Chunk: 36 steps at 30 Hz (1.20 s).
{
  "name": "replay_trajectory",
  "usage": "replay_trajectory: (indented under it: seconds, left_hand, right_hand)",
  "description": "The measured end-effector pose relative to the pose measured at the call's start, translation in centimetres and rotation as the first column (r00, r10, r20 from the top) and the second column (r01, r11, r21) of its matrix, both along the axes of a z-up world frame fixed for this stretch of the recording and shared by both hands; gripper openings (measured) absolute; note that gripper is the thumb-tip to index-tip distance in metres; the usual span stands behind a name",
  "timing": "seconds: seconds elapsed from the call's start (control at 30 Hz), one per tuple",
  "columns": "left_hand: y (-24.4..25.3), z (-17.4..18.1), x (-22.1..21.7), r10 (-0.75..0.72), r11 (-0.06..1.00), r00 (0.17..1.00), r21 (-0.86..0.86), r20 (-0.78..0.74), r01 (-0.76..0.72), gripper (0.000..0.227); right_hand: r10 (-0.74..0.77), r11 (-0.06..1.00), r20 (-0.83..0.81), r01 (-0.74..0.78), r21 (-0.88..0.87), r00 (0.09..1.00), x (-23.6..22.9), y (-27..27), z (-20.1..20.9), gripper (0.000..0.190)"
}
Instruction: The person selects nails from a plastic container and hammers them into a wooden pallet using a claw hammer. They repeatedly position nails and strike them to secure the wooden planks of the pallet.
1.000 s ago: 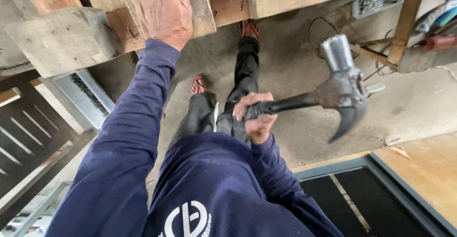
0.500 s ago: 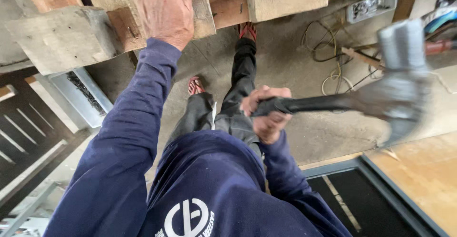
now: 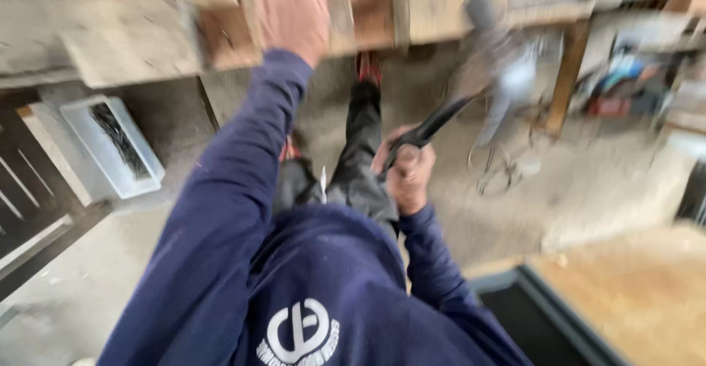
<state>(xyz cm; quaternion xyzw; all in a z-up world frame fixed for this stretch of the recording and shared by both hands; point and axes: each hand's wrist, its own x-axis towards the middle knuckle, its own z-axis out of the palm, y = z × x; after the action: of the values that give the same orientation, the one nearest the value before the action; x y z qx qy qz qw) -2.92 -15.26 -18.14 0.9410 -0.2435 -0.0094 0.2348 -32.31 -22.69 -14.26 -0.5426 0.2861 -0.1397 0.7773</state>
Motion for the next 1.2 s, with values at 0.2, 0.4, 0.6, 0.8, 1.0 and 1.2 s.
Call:
replay_trajectory:
  seconds: [0.2,0.4,0.6,0.8,1.0,1.2]
  left_hand:
    - [-0.3,1.8,-0.9,0.029,1.0,0.996,-0.007,0.079,-0.029,0.044]
    - [0.4,3.3,-0.5,0.072,0.997,0.997,-0.038,0.002,-0.072,0.029]
    - [-0.3,5.1,-1.0,0.275,0.944,0.958,-0.213,0.079,-0.253,0.016]
    - [-0.4,5.4,-1.5,0.337,0.938,0.923,-0.154,0.185,-0.311,0.013]
    - [-0.3,5.2,-1.8,0.381,0.92,0.915,-0.152,0.134,-0.361,0.019]
    - [0.7,3.9,-7.6,0.807,0.265,0.445,-0.436,-0.388,-0.86,0.056]
  right_hand:
    - [0.275,0.93,-0.344,-0.158,0.332,0.898,2.4,-0.9,-0.9,0.044]
    - [0.311,0.928,-0.377,-0.365,-0.078,0.872,3.7,-7.8,3.0,0.026]
    - [0.185,0.806,-0.52,-0.431,-0.406,0.834,9.9,-20.8,6.3,0.028]
    - [-0.044,0.588,-0.662,-0.516,-0.623,0.748,16.3,-31.0,3.2,0.03]
    - [0.238,0.055,-0.253,-0.273,-0.96,0.938,19.3,-26.9,0.8,0.036]
    - [0.399,0.259,-0.48,-0.598,-0.759,0.782,20.8,-26.4,-0.3,0.036]
